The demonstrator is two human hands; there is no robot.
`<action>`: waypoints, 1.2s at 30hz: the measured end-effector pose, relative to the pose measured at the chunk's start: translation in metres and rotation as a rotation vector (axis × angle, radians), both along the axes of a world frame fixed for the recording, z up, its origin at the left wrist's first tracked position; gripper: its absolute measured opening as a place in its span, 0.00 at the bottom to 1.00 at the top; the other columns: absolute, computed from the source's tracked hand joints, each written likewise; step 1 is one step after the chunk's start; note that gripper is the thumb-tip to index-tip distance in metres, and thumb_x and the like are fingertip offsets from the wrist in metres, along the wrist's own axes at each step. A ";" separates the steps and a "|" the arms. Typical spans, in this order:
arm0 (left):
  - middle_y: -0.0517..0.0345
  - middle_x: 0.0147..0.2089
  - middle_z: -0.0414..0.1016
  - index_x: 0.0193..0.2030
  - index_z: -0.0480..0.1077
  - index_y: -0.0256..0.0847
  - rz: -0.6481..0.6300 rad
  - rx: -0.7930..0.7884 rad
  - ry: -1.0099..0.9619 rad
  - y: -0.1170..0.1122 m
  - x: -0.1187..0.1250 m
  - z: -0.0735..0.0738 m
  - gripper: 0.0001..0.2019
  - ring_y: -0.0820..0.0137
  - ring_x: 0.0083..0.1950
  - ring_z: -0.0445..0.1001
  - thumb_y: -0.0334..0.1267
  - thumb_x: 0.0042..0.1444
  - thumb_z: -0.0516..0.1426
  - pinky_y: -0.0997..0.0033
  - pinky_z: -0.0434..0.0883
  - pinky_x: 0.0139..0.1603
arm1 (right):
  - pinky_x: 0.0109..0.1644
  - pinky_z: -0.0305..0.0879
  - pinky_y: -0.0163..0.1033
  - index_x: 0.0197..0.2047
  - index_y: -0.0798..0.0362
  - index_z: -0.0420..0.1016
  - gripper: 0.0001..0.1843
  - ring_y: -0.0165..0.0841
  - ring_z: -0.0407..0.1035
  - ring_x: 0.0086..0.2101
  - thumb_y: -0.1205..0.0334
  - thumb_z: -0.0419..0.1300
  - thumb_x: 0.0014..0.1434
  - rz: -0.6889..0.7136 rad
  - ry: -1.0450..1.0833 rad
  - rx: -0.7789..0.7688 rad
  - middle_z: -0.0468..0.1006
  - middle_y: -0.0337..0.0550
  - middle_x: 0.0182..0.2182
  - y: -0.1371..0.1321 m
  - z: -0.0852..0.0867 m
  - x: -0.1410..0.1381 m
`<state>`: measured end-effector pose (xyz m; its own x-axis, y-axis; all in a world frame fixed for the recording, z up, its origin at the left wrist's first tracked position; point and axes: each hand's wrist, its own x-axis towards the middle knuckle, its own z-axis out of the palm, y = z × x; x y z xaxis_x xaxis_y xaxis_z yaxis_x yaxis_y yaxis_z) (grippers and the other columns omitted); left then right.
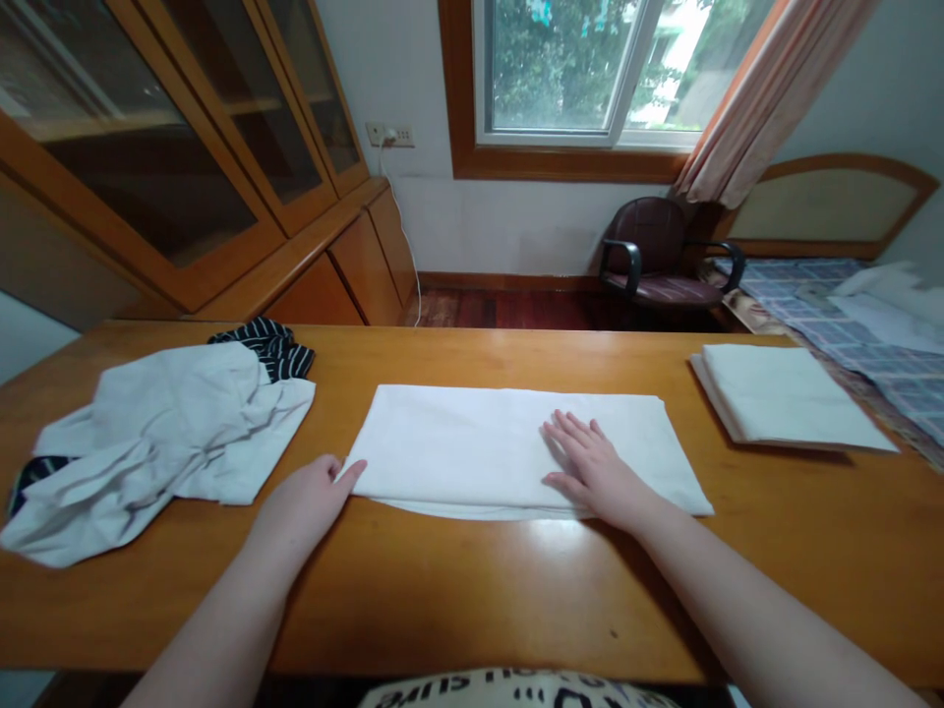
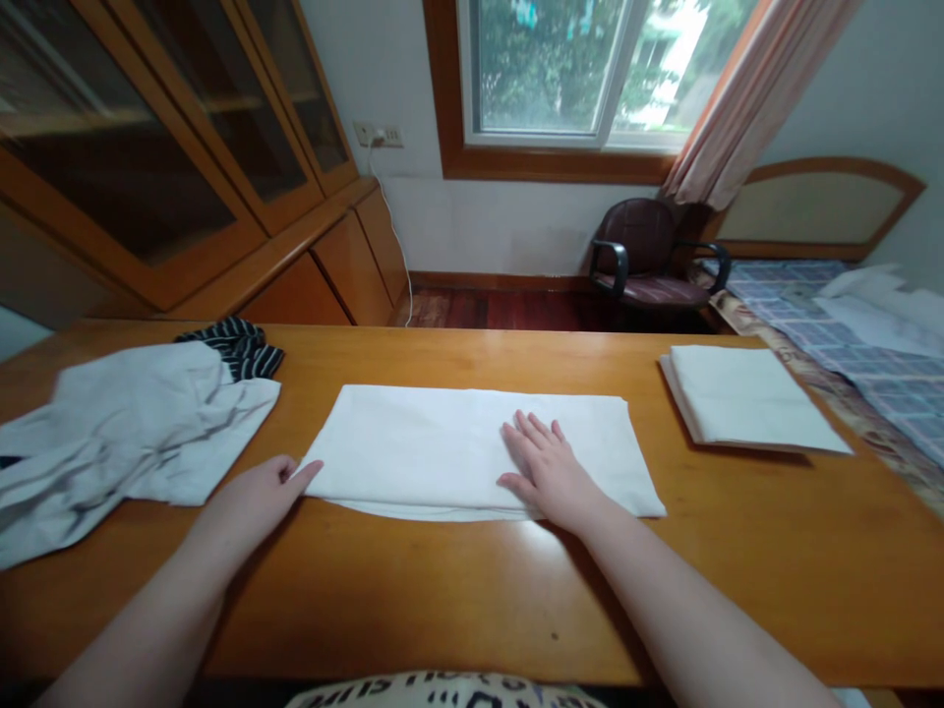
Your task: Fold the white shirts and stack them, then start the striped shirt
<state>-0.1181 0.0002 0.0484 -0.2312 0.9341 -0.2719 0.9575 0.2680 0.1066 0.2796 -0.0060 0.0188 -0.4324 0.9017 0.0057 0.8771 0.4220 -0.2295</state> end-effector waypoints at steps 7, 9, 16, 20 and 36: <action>0.37 0.47 0.73 0.44 0.70 0.33 -0.102 0.117 0.173 -0.012 -0.007 -0.012 0.23 0.50 0.49 0.72 0.51 0.56 0.48 0.56 0.66 0.47 | 0.65 0.37 0.64 0.70 0.51 0.48 0.39 0.51 0.36 0.67 0.44 0.51 0.61 0.013 -0.127 -0.042 0.42 0.53 0.69 -0.011 -0.003 -0.016; 0.33 0.58 0.66 0.54 0.67 0.31 -0.143 0.171 0.274 -0.009 0.005 -0.006 0.25 0.47 0.58 0.66 0.47 0.55 0.50 0.53 0.64 0.54 | 0.65 0.37 0.66 0.69 0.54 0.51 0.40 0.54 0.36 0.66 0.44 0.53 0.60 -0.001 -0.115 -0.067 0.43 0.56 0.69 -0.010 0.004 -0.021; 0.43 0.71 0.51 0.65 0.60 0.39 -0.494 0.355 0.075 0.041 0.107 0.003 0.26 0.51 0.71 0.48 0.45 0.61 0.49 0.49 0.51 0.66 | 0.67 0.31 0.60 0.68 0.60 0.52 0.43 0.49 0.35 0.67 0.38 0.49 0.60 0.054 0.055 0.044 0.42 0.57 0.69 0.018 0.014 -0.084; 0.51 0.70 0.53 0.67 0.57 0.46 -0.622 0.312 -0.025 0.054 0.141 -0.029 0.25 0.58 0.70 0.51 0.45 0.64 0.45 0.49 0.46 0.68 | 0.68 0.34 0.54 0.69 0.61 0.51 0.42 0.44 0.40 0.67 0.38 0.44 0.62 -0.041 0.079 0.018 0.47 0.56 0.68 0.034 -0.004 -0.097; 0.42 0.72 0.44 0.71 0.43 0.29 -0.129 0.206 0.101 0.049 0.019 -0.046 0.39 0.49 0.72 0.41 0.57 0.61 0.38 0.42 0.44 0.67 | 0.67 0.38 0.54 0.70 0.63 0.44 0.42 0.43 0.38 0.67 0.40 0.39 0.64 -0.594 -0.189 -0.045 0.44 0.55 0.69 0.038 -0.016 0.070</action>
<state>-0.0989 0.0496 0.0025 -0.1225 0.9910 -0.0546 0.9910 0.1252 0.0480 0.3496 0.0318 0.0026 0.1535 0.9860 -0.0653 0.9861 -0.1571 -0.0541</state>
